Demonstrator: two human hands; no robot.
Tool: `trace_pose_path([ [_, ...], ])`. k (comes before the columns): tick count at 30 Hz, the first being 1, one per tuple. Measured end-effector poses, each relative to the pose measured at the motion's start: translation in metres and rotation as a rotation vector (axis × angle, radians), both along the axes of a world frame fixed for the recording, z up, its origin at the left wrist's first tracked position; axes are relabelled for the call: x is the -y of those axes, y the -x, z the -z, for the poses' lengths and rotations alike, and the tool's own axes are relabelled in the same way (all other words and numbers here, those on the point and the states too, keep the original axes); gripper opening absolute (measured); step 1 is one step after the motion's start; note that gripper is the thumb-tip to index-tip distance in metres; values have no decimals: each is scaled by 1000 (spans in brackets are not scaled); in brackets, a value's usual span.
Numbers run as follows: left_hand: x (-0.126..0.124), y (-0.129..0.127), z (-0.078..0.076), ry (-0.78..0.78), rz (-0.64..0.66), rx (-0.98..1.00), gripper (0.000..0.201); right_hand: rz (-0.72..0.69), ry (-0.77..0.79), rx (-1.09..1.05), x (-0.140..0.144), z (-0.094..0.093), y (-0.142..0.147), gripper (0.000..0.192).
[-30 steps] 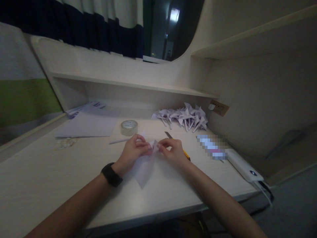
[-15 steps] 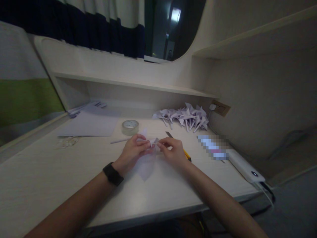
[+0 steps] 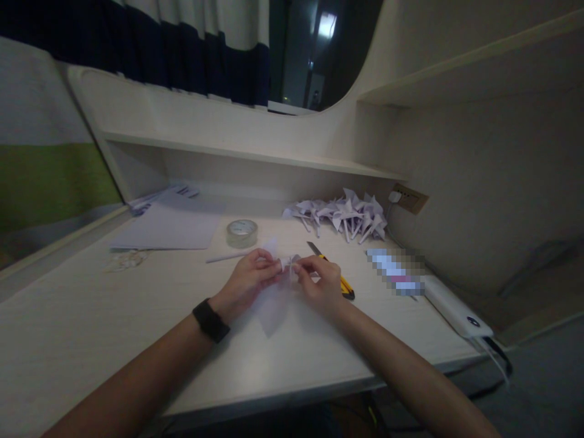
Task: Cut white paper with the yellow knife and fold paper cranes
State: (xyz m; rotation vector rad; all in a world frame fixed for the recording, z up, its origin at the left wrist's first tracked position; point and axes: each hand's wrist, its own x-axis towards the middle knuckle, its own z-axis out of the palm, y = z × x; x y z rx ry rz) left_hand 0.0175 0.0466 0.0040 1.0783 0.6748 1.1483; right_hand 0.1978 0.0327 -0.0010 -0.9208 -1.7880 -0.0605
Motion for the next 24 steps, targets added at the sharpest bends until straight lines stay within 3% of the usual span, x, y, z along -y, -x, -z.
trace_pose_path([
  [4, 2, -2, -5, 6, 34, 54, 31, -11, -55, 22, 4, -1, 2, 9],
  [7, 5, -4, -10, -20, 24, 107, 33, -61, 68, -124, 7, -4, 6, 14],
  [10, 5, -4, -11, -61, -65, 81, 34, -109, 202, -223, 7, -5, 9, 18],
  [14, 2, -2, -10, -154, -183, -89, 32, -60, 122, -133, 4, -5, 6, 18],
  [17, 2, 0, -12, -186, -158, -145, 29, -47, 79, -75, 4, -5, 4, 17],
  [21, 6, 0, -17, -206, -93, -145, 26, -109, 226, -185, 3, -5, 4, 21],
  [24, 9, -1, -19, -220, -124, -144, 25, -130, 258, -204, 2, -4, 4, 22],
])
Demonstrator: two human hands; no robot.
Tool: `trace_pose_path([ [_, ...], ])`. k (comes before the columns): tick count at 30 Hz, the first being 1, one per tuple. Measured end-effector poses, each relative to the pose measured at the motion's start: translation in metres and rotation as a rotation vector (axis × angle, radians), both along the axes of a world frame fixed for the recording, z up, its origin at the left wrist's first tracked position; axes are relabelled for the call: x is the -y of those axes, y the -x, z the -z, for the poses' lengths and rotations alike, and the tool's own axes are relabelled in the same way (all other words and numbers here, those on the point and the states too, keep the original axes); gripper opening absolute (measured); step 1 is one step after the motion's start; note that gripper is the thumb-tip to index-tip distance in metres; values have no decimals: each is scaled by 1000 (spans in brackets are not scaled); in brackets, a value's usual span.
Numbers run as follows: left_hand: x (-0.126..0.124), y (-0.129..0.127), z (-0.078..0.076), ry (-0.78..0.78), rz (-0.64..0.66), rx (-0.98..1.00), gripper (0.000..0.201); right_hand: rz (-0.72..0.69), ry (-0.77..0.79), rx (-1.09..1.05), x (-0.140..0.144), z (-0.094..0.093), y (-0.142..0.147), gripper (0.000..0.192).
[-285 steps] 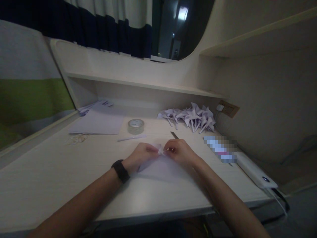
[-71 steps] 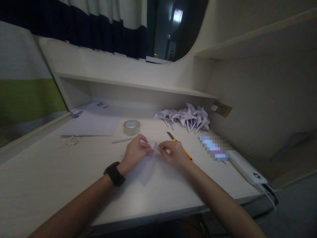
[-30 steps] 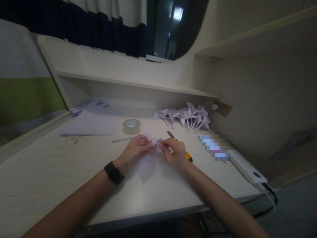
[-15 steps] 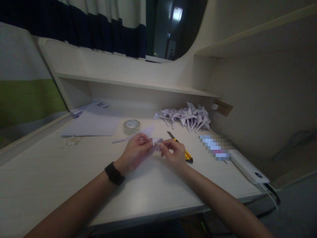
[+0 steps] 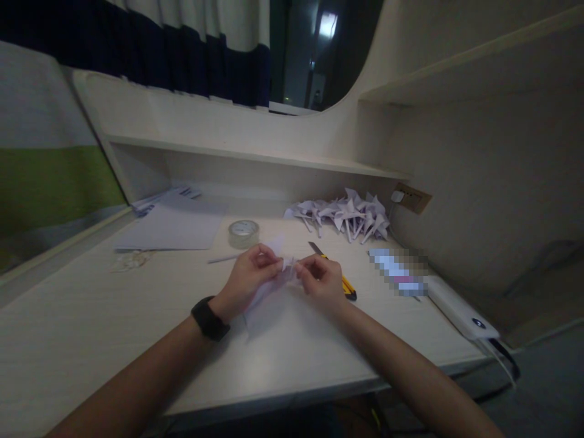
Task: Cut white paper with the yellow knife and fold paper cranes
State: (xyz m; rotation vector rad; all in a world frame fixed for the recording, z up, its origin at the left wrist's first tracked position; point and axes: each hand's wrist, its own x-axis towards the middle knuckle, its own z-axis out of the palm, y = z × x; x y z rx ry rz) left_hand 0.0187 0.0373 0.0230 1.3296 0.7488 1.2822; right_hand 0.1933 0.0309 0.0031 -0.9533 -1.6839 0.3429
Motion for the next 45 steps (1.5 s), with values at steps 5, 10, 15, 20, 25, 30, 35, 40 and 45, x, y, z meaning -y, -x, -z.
trace_pose_path([
  [5, 1, -2, 3, 70, 19, 39, 25, 83, -190, 173, 3, -1, -2, 14],
  [10, 0, -1, 1, 56, 78, 41, 24, 80, -158, 118, 4, -2, -1, 14],
  [15, 1, 1, -1, 45, 47, -17, 25, 75, -128, 114, 3, 1, 1, 16],
  [20, -2, 1, 3, 126, 111, 69, 27, 59, -131, 101, 3, 2, 2, 16],
  [25, -3, 3, 1, 117, 82, 7, 23, 52, -206, 91, 5, -3, 3, 12],
  [30, 2, 3, -5, 99, 115, -185, 22, 77, -261, 121, 4, -6, 1, 8],
  [35, 8, 2, -10, 194, 180, -162, 20, 48, -242, 141, 1, -5, -1, 8],
  [40, 11, 0, -17, 265, 218, -94, 18, 1, -294, 165, -2, -4, -1, 7],
  [45, 10, -2, -15, 318, 237, -23, 19, -20, -353, 184, -4, 1, -1, 10],
])
